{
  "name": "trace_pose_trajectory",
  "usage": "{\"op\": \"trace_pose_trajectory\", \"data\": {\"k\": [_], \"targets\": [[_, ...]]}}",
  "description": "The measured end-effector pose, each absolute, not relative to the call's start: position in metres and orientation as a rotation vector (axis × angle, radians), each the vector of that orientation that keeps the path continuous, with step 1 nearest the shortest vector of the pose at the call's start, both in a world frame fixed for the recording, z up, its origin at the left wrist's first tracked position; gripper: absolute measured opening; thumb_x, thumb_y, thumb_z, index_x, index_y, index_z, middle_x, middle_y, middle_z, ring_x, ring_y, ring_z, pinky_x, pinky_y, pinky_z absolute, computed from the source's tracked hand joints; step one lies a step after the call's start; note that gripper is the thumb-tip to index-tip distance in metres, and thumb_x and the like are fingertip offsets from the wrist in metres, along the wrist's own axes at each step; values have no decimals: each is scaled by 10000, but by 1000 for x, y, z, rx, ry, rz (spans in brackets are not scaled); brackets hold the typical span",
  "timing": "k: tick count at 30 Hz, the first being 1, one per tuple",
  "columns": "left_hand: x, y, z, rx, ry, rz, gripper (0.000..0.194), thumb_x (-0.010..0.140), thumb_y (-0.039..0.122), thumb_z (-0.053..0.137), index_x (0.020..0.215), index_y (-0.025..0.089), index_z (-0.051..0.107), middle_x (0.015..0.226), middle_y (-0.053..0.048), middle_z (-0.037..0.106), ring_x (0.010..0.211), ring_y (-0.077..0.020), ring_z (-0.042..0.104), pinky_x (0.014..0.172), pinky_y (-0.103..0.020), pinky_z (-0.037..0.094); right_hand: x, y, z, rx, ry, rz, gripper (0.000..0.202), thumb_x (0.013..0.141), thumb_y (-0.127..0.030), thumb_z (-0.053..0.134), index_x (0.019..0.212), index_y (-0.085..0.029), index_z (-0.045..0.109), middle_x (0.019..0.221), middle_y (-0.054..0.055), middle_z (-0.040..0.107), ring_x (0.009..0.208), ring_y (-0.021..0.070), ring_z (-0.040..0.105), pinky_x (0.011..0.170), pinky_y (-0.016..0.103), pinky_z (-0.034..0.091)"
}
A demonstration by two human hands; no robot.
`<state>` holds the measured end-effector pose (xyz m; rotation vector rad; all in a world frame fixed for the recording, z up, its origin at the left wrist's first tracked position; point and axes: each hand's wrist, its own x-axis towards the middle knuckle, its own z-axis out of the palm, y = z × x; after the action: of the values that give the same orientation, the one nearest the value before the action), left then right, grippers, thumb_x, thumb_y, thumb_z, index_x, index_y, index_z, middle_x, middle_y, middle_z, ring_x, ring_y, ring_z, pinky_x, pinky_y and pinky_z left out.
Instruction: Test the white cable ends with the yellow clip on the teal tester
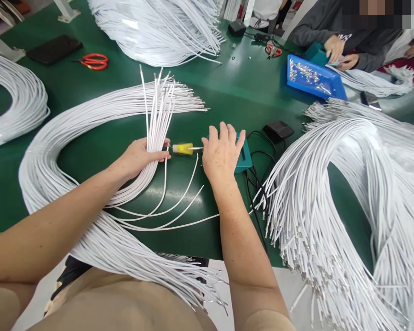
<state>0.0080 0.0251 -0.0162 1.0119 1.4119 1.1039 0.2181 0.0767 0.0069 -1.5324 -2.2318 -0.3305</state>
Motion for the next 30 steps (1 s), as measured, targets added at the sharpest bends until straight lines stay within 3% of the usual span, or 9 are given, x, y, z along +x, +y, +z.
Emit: {"op": "trace_pose_trajectory", "data": {"k": [3,6,8,11,15,18,21,26,30], "targets": [[7,23,-10,968,1343,1149,508,613,271,800,1092,155,678,1036,-86,712,803,-193,680,707,-305,515,214,71,16,-1430,-2188,-263,344,960,-319,418,1207,-163,598,1314,162,582,1233,305,482,1101,566,230],[8,19,-3,933,1262,1198,562,596,276,825,1114,142,653,996,-78,707,764,-164,661,663,-270,499,203,57,27,-1193,-2264,-51,324,976,-312,388,1095,-172,655,1142,127,671,1075,241,565,1013,435,365],[9,18,-1,905,1225,1207,574,580,278,841,1105,142,651,946,-61,706,763,-156,649,696,-275,507,192,44,32,-903,-2439,144,311,972,-311,407,945,-186,690,989,91,706,943,197,594,915,352,427],[7,16,0,846,1209,1204,486,607,319,832,1036,148,682,973,-57,701,822,-159,639,782,-294,516,173,24,30,-550,-2739,317,332,952,-342,460,773,-183,689,840,70,709,867,188,607,840,326,451],[3,17,0,800,1305,1217,426,632,374,818,980,147,727,853,-32,689,776,-134,611,761,-259,501,161,8,23,-837,-2974,434,263,896,-301,553,720,-160,687,712,92,695,700,224,642,661,349,471],[2,18,-1,800,1321,1211,496,563,347,859,999,151,725,814,-23,692,721,-134,609,748,-274,500,168,8,23,-993,-2915,1023,243,840,-254,615,606,-191,638,532,28,620,468,161,579,505,287,443],[1,18,-4,836,1317,1198,463,523,315,877,928,155,718,772,-13,692,706,-152,627,750,-297,502,179,20,25,-961,-2574,1636,318,865,-250,548,551,-201,559,427,-31,542,312,94,477,399,240,401],[4,14,-3,1078,1334,976,394,574,363,846,894,164,731,832,-44,726,783,-204,656,803,-338,491,180,43,27,-1254,-1884,1343,213,905,-374,485,794,-205,551,547,-58,582,367,75,507,416,204,409],[6,13,1,1126,1270,910,367,644,388,805,926,168,723,884,-47,723,834,-199,651,835,-329,481,177,46,25,-1211,-1776,1385,214,862,-359,548,724,-198,520,525,-63,564,380,60,473,404,178,389]]}}
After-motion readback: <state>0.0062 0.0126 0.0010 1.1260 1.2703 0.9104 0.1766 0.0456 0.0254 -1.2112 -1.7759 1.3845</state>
